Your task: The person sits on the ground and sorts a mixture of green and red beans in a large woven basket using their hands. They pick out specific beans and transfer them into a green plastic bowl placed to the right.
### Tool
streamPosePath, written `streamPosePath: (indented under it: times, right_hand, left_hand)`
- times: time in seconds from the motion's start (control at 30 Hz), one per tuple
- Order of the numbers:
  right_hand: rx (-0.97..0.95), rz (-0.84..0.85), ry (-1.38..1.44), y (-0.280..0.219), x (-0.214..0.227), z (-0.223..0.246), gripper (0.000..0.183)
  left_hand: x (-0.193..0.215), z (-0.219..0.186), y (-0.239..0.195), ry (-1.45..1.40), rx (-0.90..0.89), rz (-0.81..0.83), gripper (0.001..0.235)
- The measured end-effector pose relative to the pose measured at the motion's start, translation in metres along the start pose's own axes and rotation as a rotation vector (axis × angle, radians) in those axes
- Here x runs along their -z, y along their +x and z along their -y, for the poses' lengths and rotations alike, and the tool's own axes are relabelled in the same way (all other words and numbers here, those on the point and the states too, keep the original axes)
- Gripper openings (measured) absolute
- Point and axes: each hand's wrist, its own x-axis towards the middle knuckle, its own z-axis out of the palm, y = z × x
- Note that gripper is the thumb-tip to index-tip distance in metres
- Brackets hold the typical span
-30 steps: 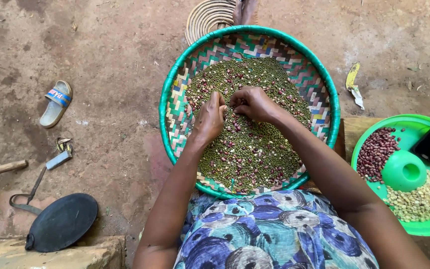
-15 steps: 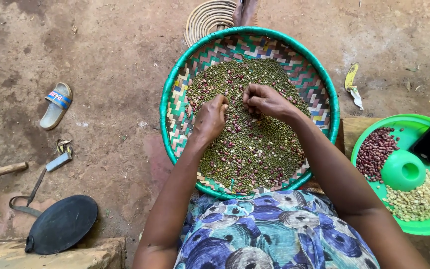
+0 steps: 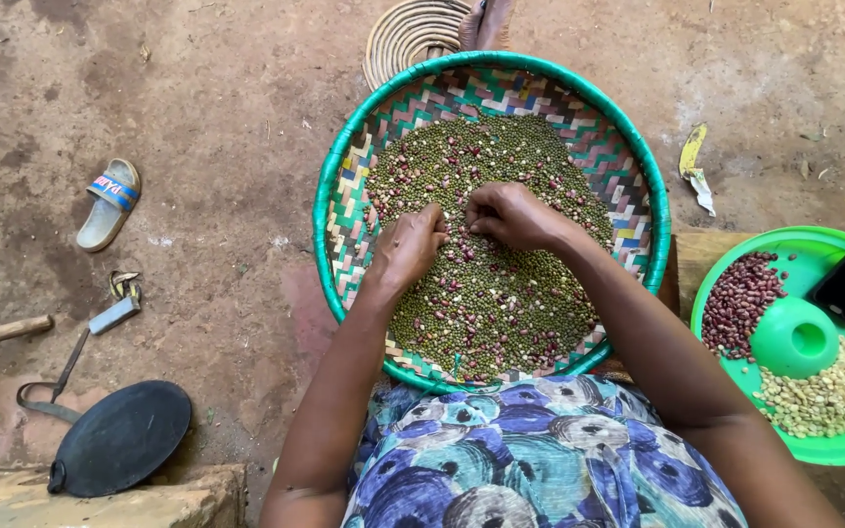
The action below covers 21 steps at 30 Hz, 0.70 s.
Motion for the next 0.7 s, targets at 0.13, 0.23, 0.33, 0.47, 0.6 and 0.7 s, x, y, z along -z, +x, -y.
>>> streamPosePath:
  times: [0.13,0.23,0.33,0.47,0.6,0.7]
  right_hand:
    - [-0.004,0.011,0.016,-0.004,0.005,0.005,0.018]
    - [0.033,0.027,-0.028,0.000,-0.002,0.001,0.015]
    - [0.033,0.036,0.005,-0.004,0.005,0.007,0.013]
    - [-0.105,-0.037,0.312,-0.014,0.022,0.000,0.012]
    - [-0.123,0.034,0.364,-0.024,0.041,0.007,0.012]
    - [-0.082,0.104,0.154,-0.033,0.037,0.013,0.023]
  left_hand:
    - [-0.003,-0.001,0.001,0.010,-0.004,0.007,0.013]
    - [0.002,-0.008,-0.001,-0.008,-0.022,0.005,0.009]
    - [0.001,-0.006,-0.001,-0.017,-0.032,-0.012,0.009]
    - [-0.003,-0.002,0.007,-0.331,-0.041,-0.145,0.014]
    - [0.001,-0.001,0.012,-0.663,0.025,-0.189,0.024]
    - [-0.003,0.003,0.016,-0.664,0.052,-0.159,0.023]
